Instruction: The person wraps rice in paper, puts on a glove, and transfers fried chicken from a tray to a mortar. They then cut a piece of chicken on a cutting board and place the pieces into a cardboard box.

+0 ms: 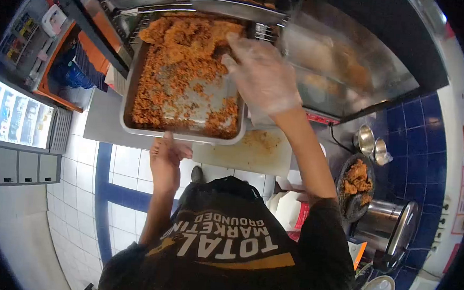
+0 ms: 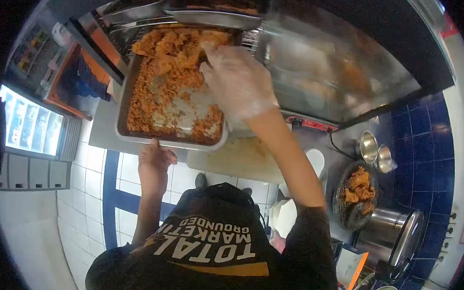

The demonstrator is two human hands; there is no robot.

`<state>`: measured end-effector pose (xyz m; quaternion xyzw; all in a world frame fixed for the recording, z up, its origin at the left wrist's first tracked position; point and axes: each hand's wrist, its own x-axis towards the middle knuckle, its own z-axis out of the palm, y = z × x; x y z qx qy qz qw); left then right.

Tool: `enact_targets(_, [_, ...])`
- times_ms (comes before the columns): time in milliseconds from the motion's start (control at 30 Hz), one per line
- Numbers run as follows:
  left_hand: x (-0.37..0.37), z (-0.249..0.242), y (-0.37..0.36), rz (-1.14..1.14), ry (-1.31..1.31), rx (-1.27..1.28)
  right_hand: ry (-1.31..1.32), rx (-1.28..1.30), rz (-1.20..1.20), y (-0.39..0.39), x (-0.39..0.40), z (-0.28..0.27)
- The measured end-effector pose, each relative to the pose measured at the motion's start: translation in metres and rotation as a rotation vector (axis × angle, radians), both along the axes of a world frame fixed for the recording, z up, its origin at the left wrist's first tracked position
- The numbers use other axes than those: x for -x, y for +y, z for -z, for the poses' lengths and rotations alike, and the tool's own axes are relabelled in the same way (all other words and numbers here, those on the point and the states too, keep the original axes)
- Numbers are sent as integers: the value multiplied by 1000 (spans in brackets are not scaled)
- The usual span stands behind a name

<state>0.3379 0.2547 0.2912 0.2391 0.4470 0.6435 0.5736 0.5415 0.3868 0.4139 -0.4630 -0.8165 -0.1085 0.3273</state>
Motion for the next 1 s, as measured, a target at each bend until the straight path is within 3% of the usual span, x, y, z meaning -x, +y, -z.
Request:
enact_targets(100, [5, 1, 1, -23, -37, 33, -234, 49, -28, 50, 29, 14])
enact_targets(167, [10, 3, -1, -11, -35, 39, -483, -132, 35, 69, 37, 24])
enact_targets(333, [21, -5, -1, 113, -68, 91, -582, -185, -13, 76, 54, 24])
enact_targets(400, [26, -6, -1, 185, -67, 90, -619, 118, 17, 82, 55, 21])
enact_targets(533, [31, -6, 0, 245, -51, 53, -442, -103, -179, 58, 60, 11])
enact_targets(600, [30, -13, 0, 221, -70, 86, -546, 346, 34, 38, 74, 1])
enact_targets(633, [31, -9, 0, 225, -72, 85, -548, 346, 38, 32, 73, -4])
enact_targets(700, [32, 1, 1, 250, -108, 78, -582, 541, -199, 25, 71, -17])
enact_targets(833, [28, 0, 0, 166, -106, 97, -358, 645, -256, 40, 75, -31])
enact_targets(900, [30, 3, 0, 225, -98, 73, -151, 427, -80, 67, 90, -18])
enact_targets(967, [30, 5, 0, 231, -87, 85, -266, 665, 69, 96, 118, -27])
enact_targets(1000, [30, 5, 1, 228, -75, 96, -264, 660, 74, 118, 121, -18])
